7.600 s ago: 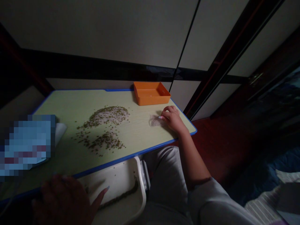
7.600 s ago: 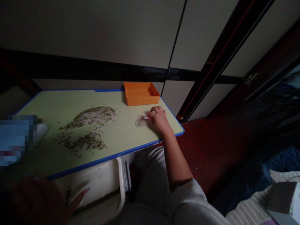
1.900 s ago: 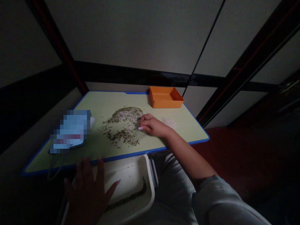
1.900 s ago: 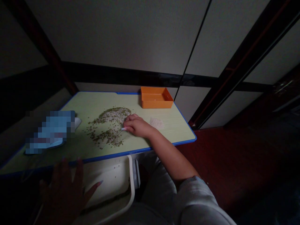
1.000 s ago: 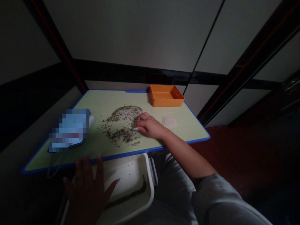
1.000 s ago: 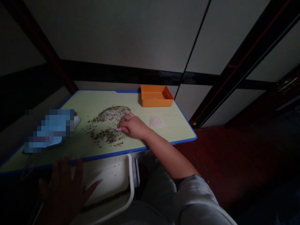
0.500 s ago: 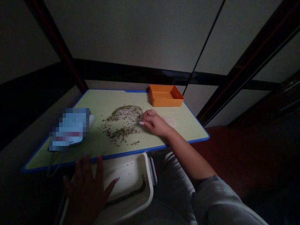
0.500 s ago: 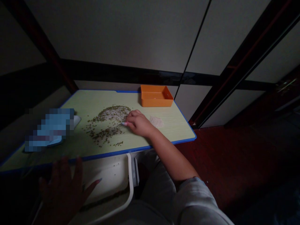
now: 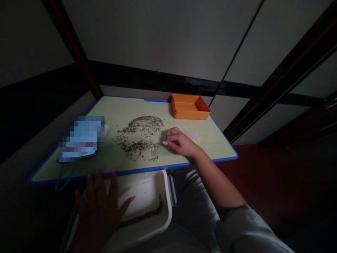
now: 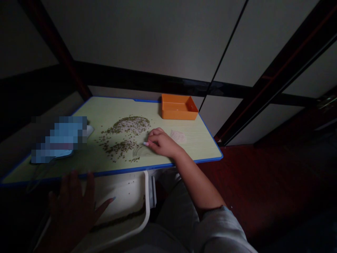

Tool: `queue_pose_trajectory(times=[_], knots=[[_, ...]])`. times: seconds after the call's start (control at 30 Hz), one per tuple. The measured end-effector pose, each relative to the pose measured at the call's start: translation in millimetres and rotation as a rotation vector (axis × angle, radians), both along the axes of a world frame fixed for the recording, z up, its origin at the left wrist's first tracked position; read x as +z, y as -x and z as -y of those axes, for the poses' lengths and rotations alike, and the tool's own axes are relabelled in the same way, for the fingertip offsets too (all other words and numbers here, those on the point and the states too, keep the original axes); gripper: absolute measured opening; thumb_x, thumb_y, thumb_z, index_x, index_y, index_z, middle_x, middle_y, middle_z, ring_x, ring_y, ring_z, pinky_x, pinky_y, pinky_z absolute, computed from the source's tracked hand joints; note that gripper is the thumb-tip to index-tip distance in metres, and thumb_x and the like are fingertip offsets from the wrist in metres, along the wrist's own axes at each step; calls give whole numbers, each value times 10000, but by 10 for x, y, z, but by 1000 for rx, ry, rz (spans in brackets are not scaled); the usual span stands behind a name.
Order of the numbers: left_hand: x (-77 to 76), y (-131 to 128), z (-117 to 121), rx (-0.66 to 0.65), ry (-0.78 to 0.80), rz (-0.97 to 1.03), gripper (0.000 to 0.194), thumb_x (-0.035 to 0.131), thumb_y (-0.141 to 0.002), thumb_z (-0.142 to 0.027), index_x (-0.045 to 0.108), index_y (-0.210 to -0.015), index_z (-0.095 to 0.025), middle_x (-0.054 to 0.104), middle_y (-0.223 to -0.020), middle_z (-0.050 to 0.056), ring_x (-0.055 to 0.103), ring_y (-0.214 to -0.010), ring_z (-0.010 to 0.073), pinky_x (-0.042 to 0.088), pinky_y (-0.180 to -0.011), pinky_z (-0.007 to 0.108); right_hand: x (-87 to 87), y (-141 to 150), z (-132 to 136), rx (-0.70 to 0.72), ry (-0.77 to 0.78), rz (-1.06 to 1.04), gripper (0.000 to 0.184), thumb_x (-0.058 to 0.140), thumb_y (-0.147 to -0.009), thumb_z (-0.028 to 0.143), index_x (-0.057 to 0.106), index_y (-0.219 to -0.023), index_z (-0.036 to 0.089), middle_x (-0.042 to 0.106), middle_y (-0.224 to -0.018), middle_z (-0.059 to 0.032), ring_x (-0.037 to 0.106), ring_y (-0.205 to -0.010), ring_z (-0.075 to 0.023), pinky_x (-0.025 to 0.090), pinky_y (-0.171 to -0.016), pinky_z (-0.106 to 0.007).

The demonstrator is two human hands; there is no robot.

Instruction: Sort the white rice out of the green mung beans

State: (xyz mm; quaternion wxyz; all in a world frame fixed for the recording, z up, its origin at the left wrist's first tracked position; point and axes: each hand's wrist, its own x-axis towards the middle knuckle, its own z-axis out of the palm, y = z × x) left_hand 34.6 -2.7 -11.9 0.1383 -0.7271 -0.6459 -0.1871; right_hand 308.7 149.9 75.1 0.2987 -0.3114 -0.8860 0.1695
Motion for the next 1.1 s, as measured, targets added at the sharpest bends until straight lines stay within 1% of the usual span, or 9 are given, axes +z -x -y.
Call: queue_pose_trajectory(times=[0.2,0.43,0.53,0.63,0.77,0.93,1.1], knots=[[-17,6,-6,2,-13,10,918,526,-822,-476,-58,-1484,-225,-71,-1598,216,-23,-1482,395,122,-1114,723,-6,16,15,32,6,21,257,539,-929,294,571,-703,174,547,-831,-43,484,-890,-175,381,-897,-338],[-37,14,-4,4,-14,12,937,544,-810,-475,-56,-1488,-233,-54,-1598,217,0,-1481,399,142,-1111,724,-30,48,11,29,-23,22,240,546,-922,280,578,-711,170,547,-848,-53,475,-888,-176,392,-879,-332],[-30,11,-2,-3,-23,23,942,552,-803,-475,-46,-1490,-233,-56,-1599,213,6,-1479,405,139,-1109,728,-32,80,8,11,-48,32,232,538,-922,267,579,-715,170,542,-842,-55,467,-882,-179,392,-873,-331],[-23,15,-2,-11,-21,19,934,547,-806,-477,-39,-1490,-227,-61,-1598,212,12,-1477,413,134,-1105,735,-23,101,7,-36,-71,46,235,532,-921,267,571,-709,173,532,-836,-54,457,-872,-181,390,-859,-330],[-25,27,-3,-10,-21,5,943,550,-802,-492,-37,-1489,-224,-37,-1597,224,30,-1476,420,142,-1096,742,2,73,12,-71,-62,17,243,518,-925,264,549,-700,179,526,-837,-51,455,-866,-181,387,-860,-341],[-29,29,-1,-16,-35,-16,930,552,-806,-476,-9,-1493,-197,-16,-1593,242,30,-1477,416,142,-1106,726,37,-9,42,29,18,-37,312,490,-945,307,516,-660,183,520,-800,-38,473,-831,-170,395,-856,-347],[-39,32,-3,-5,-25,-4,921,537,-816,-475,-41,-1487,-222,-37,-1597,225,11,-1481,401,131,-1106,728,55,-32,76,68,68,-40,273,535,-921,303,541,-674,187,528,-820,-30,491,-865,-172,397,-881,-348]])
